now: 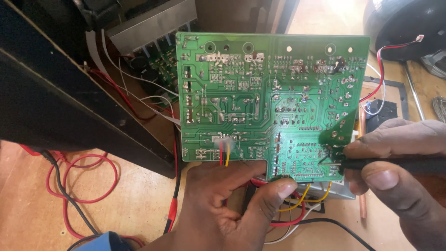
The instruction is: Troubleshooting an electrical fault on a circuit board using a multimeter to test various points.
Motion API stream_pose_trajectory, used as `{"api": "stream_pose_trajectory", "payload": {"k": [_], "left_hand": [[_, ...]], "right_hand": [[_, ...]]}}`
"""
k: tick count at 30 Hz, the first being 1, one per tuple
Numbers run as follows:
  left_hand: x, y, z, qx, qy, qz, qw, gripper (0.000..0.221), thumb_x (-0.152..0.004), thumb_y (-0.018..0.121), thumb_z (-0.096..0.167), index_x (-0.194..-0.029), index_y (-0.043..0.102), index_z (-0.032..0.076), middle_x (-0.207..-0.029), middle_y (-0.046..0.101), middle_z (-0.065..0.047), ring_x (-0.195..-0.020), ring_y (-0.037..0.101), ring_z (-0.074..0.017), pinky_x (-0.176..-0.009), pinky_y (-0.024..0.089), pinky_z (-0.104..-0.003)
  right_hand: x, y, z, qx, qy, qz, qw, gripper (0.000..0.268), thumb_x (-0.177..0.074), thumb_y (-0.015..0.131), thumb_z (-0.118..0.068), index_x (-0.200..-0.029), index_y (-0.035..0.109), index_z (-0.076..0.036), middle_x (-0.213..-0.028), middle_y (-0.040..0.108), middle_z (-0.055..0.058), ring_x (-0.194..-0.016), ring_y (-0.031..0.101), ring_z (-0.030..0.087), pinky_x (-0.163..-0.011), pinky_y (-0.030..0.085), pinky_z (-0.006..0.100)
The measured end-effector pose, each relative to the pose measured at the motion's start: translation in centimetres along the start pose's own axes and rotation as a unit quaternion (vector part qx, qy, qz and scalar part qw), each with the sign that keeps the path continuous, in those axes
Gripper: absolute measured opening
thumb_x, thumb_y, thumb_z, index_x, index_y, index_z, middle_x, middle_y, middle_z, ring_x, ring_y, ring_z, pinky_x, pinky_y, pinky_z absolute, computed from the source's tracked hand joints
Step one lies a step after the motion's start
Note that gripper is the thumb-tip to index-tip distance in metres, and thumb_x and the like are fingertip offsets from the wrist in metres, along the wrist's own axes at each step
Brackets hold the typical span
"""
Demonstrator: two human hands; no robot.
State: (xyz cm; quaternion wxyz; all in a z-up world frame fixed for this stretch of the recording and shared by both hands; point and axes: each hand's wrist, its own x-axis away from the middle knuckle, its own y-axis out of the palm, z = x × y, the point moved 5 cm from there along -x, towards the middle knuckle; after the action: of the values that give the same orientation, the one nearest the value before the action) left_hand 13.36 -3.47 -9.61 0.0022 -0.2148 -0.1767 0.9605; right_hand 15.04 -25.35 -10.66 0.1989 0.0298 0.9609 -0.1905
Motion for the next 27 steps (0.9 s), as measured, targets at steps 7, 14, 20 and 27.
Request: {"api": "stream_pose_trajectory", "payload": {"k": [7, 14, 20, 27], "left_hand": [[-0.07, -0.02, 0.06, -0.001, 0.007, -0.008, 1.0, 0.03, -0.095, 0.063, 0.032, -0.071, 0.068, 0.014, -0.059, 0.028, 0.004, -0.056, 0.024, -0.0106, -0.047, 0.026, -0.027], [-0.3, 0.13, 0.11, 0.003, 0.018, -0.004, 1.0, 0.03, -0.095, 0.059, 0.036, -0.082, 0.077, 0.016, -0.059, 0.035, 0.007, -0.055, 0.03, -0.0068, -0.046, 0.031, -0.024], [-0.12, 0.19, -0.46, -0.018, 0.007, -0.008, 1.0, 0.041, -0.095, 0.064, 0.034, -0.062, 0.048, 0.015, -0.06, 0.022, 0.004, -0.056, 0.023, -0.0105, -0.048, 0.025, -0.028], [-0.14, 0.16, -0.28, -0.004, 0.016, -0.009, 1.0, 0.037, -0.095, 0.063, 0.034, -0.065, 0.053, 0.015, -0.061, 0.025, 0.004, -0.056, 0.024, -0.0099, -0.047, 0.025, -0.028]], "right_hand": [[0.0, 0.09, -0.5, -0.008, 0.012, 0.002, 1.0, 0.031, -0.086, 0.057, -0.019, -0.104, 0.067, 0.003, -0.071, 0.064, 0.016, -0.059, 0.065, 0.02, -0.061, 0.052, 0.024], [-0.06, -0.05, -0.18, -0.002, 0.02, -0.001, 1.0, 0.032, -0.086, 0.058, -0.021, -0.103, 0.067, 0.004, -0.069, 0.065, 0.016, -0.059, 0.066, 0.02, -0.06, 0.054, 0.025], [0.01, -0.12, 0.27, -0.006, 0.025, 0.002, 1.0, 0.031, -0.086, 0.058, -0.02, -0.103, 0.067, 0.004, -0.071, 0.065, 0.016, -0.06, 0.067, 0.02, -0.061, 0.054, 0.025], [-0.01, -0.29, 0.32, 0.001, 0.029, -0.004, 1.0, 0.032, -0.085, 0.058, -0.021, -0.104, 0.067, 0.003, -0.072, 0.065, 0.016, -0.06, 0.068, 0.02, -0.062, 0.054, 0.025]]}}
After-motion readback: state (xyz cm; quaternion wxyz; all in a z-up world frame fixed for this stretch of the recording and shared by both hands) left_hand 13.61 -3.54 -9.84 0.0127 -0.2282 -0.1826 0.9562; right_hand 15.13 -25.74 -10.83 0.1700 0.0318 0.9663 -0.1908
